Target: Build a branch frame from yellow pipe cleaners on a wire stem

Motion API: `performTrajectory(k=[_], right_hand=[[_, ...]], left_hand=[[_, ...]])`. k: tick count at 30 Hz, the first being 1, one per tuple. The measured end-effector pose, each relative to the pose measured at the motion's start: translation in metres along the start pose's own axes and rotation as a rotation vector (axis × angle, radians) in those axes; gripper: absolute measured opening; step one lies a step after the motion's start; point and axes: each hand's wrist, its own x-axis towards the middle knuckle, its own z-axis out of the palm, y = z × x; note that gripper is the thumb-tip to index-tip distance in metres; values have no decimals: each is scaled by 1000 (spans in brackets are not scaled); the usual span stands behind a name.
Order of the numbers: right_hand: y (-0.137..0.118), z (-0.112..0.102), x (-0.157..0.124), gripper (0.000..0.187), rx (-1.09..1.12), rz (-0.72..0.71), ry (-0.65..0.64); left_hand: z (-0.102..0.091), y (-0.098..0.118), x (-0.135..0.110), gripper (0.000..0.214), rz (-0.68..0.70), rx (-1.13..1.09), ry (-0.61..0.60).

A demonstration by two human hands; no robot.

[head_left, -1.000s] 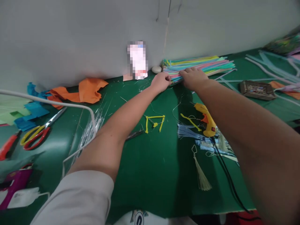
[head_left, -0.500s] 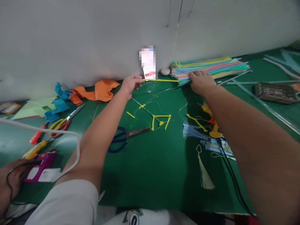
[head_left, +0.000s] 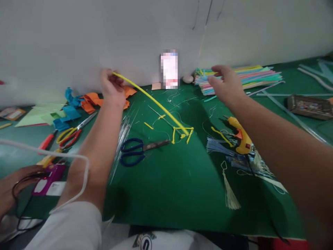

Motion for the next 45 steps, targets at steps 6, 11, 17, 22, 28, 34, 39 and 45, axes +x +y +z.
performTrajectory(k=[6, 11, 17, 22, 28, 34, 39, 45], right_hand=[[-96, -7, -71, 46, 661, 235, -483], [-118, 6, -120, 15, 821, 332, -519], [-107, 18, -151, 26, 855, 378, -370], [-90, 27, -167, 21, 882, 380, -246], [-80, 34, -171, 31, 781, 414, -324], [-82, 34, -177, 26, 332, 27, -497], [-91, 35, -187, 23, 14, -207, -670], [-88, 27, -185, 27, 5, -352, -493]], left_hand=[[57, 0, -54, 23, -49, 0, -102], [72, 9, -102, 18, 54, -10, -215], [63, 3, -153, 10, 188, -8, -147], [55, -24, -256, 4, 279, -49, -204], [5, -34, -336, 13, 696, 213, -833], [-44, -23, -268, 30, 1223, 853, -762], [-51, -30, -227, 23, 1380, 1312, -876], [-66, -25, -223, 21, 1380, 1364, -905]])
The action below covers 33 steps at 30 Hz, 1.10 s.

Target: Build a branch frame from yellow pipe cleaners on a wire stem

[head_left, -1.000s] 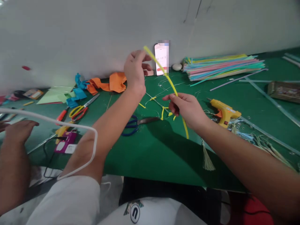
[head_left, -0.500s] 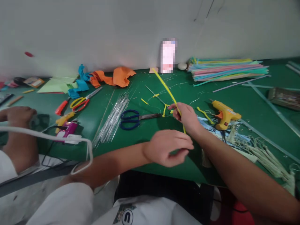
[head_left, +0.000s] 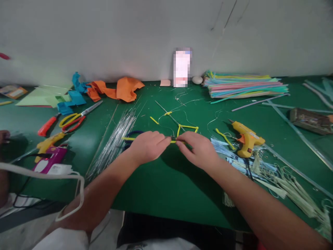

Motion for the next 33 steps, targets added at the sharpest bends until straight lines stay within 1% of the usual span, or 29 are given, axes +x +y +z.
performTrajectory(k=[2, 3, 5, 8, 10, 12, 14, 16, 18, 20, 22, 24, 26, 28, 30, 31, 33], right_hand=[[9, -4, 3, 29, -69, 77, 145], [14, -6, 4, 29, -125, 134, 188], [24, -8, 8, 28, -274, 207, 210], [32, -6, 11, 30, -431, 239, 166], [32, -3, 12, 31, -444, 297, 97], [30, 1, 12, 30, -413, 364, 10], [28, 4, 13, 29, -366, 425, -68], [29, 6, 14, 28, -325, 483, -112], [30, 5, 16, 25, -302, 533, -122], [31, 3, 17, 21, -285, 570, -97], [30, 0, 17, 18, -251, 599, -33], [30, -2, 17, 17, -166, 604, 72], [29, -4, 16, 16, 6, 604, 192], [31, -4, 14, 18, 264, 612, 310], [34, -3, 14, 22, 517, 618, 423], [36, -2, 14, 23, 608, 607, 481], [41, 0, 14, 26, 704, 565, 594]], left_hand=[[-4, -3, -4, 19, -172, 38, 43], [-4, -4, -5, 19, -275, 53, 63], [-5, -8, -7, 21, -440, 57, 99], [-3, -13, -8, 27, -570, 39, 122], [-2, -16, -9, 28, -660, 37, 101], [-2, -18, -10, 28, -770, -3, 81], [-1, -20, -13, 29, -870, -123, 93], [0, -20, -14, 30, -965, -337, 123], [2, -19, -14, 29, -1072, -604, 152], [5, -15, -11, 25, -1175, -843, 186], [8, -11, -8, 21, -1256, -1002, 257], [12, -8, -6, 17, -1308, -1098, 353], [16, -5, -5, 15, -1338, -1165, 451], [19, -4, -6, 13, -1355, -1210, 522], [19, -5, -7, 12, -1357, -1222, 559], [19, -6, -7, 13, -1350, -1221, 565], [17, -9, -8, 13, -1316, -1211, 556]])
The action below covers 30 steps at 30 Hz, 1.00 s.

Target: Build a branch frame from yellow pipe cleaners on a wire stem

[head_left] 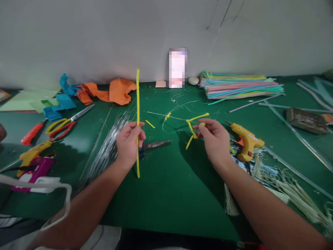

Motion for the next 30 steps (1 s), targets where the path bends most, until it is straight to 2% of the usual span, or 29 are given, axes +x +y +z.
performTrajectory(k=[3, 7, 10, 13, 15, 17, 20, 22, 24, 26, 28, 30], right_hand=[[4, -2, 4, 26, 86, -78, 90], [4, -6, 7, 22, 130, -157, 164], [0, -8, 7, 21, 173, -207, 192], [-5, -9, 7, 19, 170, -190, 223], [-9, -10, 8, 17, 133, -137, 213], [-12, -10, 9, 15, 106, -78, 166], [-14, -11, 11, 11, 133, -31, 76], [-13, -12, 13, 11, 177, -32, -11], [-10, -13, 15, 12, 211, -39, -122], [-7, -13, 15, 13, 211, -39, -244], [-5, -13, 15, 14, 170, -24, -338], [-3, -11, 14, 16, 123, 1, -386]], left_hand=[[-3, 2, 5, 17, 54, 45, -21], [-5, 11, 19, 15, 165, 93, 28], [-10, 33, 33, 7, 267, 133, 86], [-21, 64, 46, 14, 203, 283, 22], [-27, 78, 50, 14, 211, 338, 1], [-28, 81, 50, 20, 107, 306, -111], [-11, 65, 40, 39, -244, 207, -406], [7, 47, 28, 25, -397, 125, -521], [26, 31, 15, 13, -542, -31, -571], [40, 20, 3, 19, -646, -181, -585], [48, 14, -6, 25, -670, -246, -571], [50, 11, -12, 20, -628, -227, -528]])
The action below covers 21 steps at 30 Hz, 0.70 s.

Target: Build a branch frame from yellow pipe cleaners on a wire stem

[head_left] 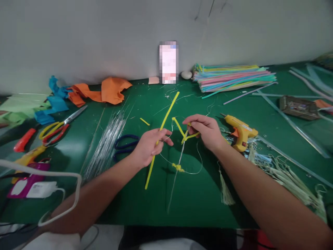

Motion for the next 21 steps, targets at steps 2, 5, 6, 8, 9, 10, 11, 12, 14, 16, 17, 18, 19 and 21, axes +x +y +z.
performTrajectory(k=[2, 5, 6, 8, 9, 10, 11, 12, 14, 16, 17, 18, 19, 21], right_hand=[[1, 3, 0, 22, 14, 19, 11], [0, 6, 1, 33, 152, 54, 87], [-1, 7, 2, 33, 211, 84, 114], [-4, 8, 2, 32, 327, 186, 141], [-6, 9, 1, 34, 372, 251, 139], [-8, 9, 0, 36, 400, 322, 125], [-10, 10, -1, 39, 406, 390, 99], [-11, 11, -3, 40, 388, 443, 69], [-13, 13, -8, 38, 304, 470, 13], [-12, 15, -13, 30, 225, 385, 23], [-11, 17, -15, 26, 199, 332, 51], [-11, 18, -17, 22, 178, 285, 84], [-10, 19, -18, 19, 161, 252, 115], [-9, 19, -18, 17, 107, 216, 160]], left_hand=[[1, -4, -2, 12, 41, 16, 52], [1, -8, -3, 10, 44, -18, 76], [1, -10, -2, 11, 47, -35, 82], [0, -13, -2, 13, 79, -74, 104], [0, -15, -1, 15, 115, -98, 129], [-1, -16, 0, 16, 158, -120, 160], [-1, -18, 0, 18, 203, -138, 193], [-2, -19, 1, 18, 247, -150, 226], [-3, -21, 2, 18, 307, -158, 279], [-3, -23, 2, 18, 324, -145, 301], [-4, -23, 2, 19, 324, -128, 303], [-4, -24, 2, 20, 324, -104, 300], [-4, -25, 2, 22, 327, -75, 295], [-4, -27, 2, 26, 347, -13, 286]])
